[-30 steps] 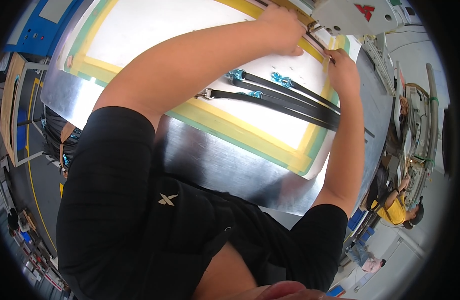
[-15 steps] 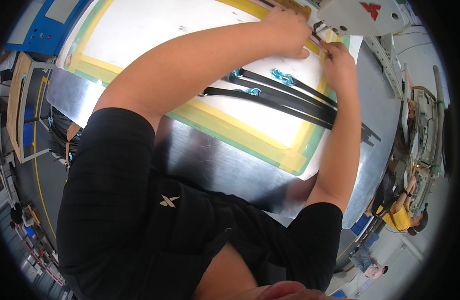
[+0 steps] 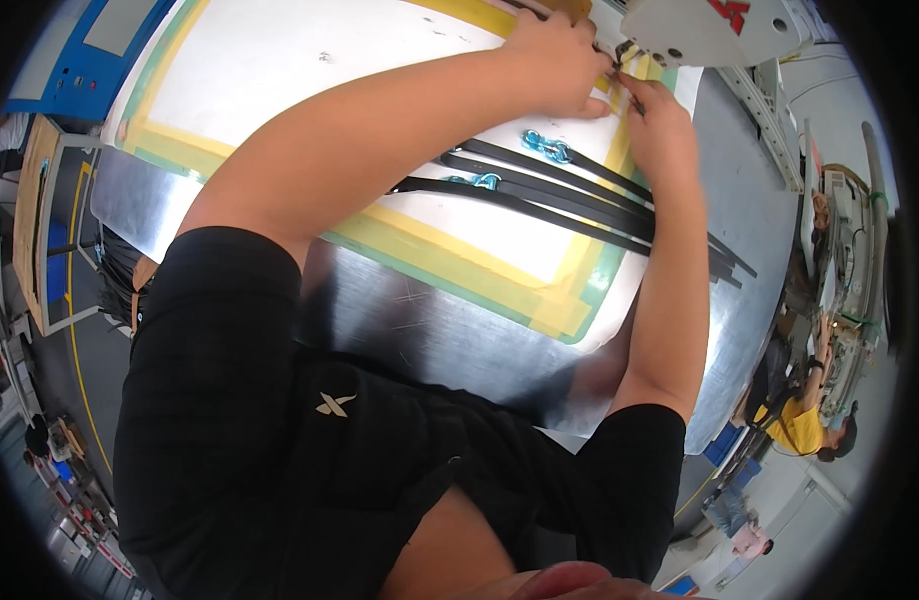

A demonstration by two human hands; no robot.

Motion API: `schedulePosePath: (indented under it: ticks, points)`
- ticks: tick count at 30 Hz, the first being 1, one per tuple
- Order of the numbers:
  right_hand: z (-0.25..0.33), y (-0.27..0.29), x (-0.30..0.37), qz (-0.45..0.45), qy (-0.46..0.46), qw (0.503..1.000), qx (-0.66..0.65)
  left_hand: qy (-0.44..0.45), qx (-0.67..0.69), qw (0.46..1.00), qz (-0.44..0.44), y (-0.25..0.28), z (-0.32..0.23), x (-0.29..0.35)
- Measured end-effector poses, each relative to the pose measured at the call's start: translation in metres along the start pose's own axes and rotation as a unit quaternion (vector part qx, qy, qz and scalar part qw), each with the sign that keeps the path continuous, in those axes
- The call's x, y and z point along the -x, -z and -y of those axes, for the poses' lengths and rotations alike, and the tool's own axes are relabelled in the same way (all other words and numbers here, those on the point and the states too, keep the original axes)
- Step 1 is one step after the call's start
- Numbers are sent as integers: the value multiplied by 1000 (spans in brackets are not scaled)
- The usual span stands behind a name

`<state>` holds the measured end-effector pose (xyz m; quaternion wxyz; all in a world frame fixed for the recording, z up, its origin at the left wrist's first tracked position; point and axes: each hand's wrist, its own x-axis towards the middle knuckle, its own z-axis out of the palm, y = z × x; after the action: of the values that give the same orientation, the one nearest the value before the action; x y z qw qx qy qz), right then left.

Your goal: The recorder is assembling and sewing black leather straps with metal snap hooks at a workstation in a leather goods factory.

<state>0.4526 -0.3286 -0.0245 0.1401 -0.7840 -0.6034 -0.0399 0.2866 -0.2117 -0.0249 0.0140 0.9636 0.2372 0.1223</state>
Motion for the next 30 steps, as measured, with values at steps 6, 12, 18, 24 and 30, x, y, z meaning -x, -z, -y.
schedulePosePath:
  ticks: [6,12,18,24,30]
  points:
    - [12,2,-1,30,-35,997,55,-22,26,998,46,0,7,-1]
    - [14,9,-5,46,-12,996,70,-6,31,999,-39,-12,57,24]
    - [0,6,-1,61,-49,993,90,57,27,997,-42,12,151,60]
    - [-8,8,13,30,-76,993,81,128,-15,987,-97,14,233,98]
    - [11,20,1,22,-139,988,60,121,-24,985,-124,13,246,102]
